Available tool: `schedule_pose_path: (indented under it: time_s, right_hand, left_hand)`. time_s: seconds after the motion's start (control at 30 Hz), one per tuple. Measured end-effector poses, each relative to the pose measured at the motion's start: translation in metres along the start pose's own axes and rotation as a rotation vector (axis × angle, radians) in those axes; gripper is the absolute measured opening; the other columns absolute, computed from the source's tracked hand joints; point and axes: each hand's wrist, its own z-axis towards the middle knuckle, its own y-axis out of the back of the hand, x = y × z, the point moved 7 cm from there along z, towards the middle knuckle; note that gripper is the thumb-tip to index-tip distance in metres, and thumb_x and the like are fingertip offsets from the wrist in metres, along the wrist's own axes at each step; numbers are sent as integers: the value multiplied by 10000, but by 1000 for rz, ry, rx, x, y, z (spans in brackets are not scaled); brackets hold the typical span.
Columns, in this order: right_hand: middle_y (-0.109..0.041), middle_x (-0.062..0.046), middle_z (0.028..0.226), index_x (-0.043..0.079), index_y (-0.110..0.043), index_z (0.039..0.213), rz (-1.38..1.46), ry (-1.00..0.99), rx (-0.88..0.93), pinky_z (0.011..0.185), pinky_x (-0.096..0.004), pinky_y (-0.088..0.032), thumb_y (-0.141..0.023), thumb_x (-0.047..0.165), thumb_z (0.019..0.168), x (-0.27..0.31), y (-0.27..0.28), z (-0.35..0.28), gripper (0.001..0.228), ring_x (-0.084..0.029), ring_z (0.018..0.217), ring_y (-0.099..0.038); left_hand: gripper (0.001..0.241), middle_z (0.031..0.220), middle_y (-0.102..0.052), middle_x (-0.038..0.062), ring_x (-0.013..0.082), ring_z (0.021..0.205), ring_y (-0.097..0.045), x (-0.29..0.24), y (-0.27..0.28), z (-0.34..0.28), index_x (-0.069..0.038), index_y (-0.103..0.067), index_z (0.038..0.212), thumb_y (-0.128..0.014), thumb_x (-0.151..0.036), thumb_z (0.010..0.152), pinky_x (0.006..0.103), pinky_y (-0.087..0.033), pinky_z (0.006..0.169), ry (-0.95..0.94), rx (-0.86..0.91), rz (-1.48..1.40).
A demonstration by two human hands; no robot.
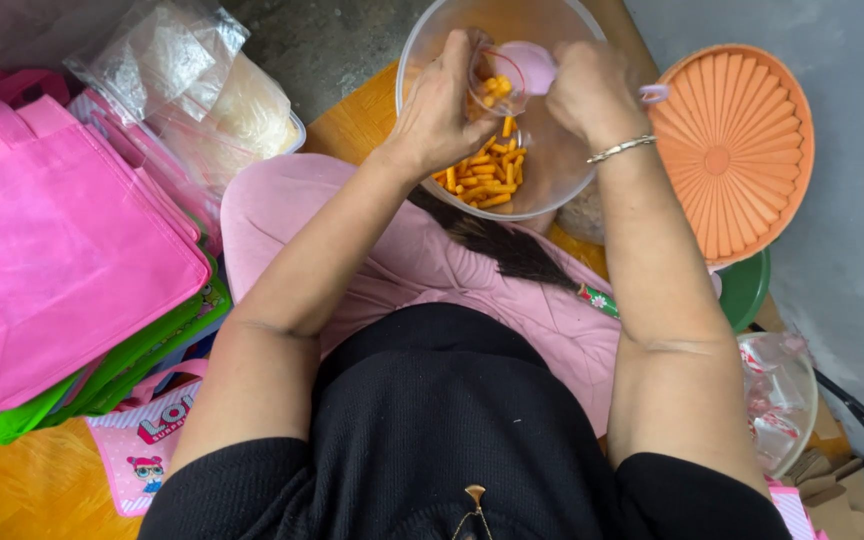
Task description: A person is sitting on the floor, filling small plastic bags with various snacks like orange sticks and macaroni-shaped treats, then placing them into larger pink gift bags.
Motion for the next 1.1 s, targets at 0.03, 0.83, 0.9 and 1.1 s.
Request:
schedule_pose_path:
  time_s: [0.03,0.83,0.9,1.1]
  right_hand:
    - [-608,-183,770,74,-599,824,-12,-23,155,615,-432,-450,-500,53,639,11,-12,6,211,-396,745,-571]
    - [-495,-96,709,135,-477,713,420,-9,526,546,-320,-358,-368,243,618,41,-114,54,180,-258,682,-486]
    - [-474,-89,678,116,-456,676,468,-11,569,512,-302,-351,-386,182,582,44,-110,47,135,-239,645,-473]
    - [-412,-68,587,59,-395,566,614,-33,692,412,-251,-326,-442,1,473,39,-99,26,118,-182,534,-435]
  left_hand:
    - [443,802,-525,97,270,702,-535,-5,11,0,-37,-309,1021,-566,-199,698,369,-417,612,-21,-96,-20]
    - [578,914,-517,73,192,870,-552,9,17,-17,-11,-318,1122,-598,-181,645,315,-439,800,118,-290,-103]
    - [572,889,-518,54,182,853,-544,7,20,-17,-31,-313,1123,-594,-173,645,307,-442,784,117,-298,-114]
    - [527,861,-546,62,146,790,-561,-5,37,-15,-78,-298,1109,-609,-143,689,254,-477,765,113,-399,-351]
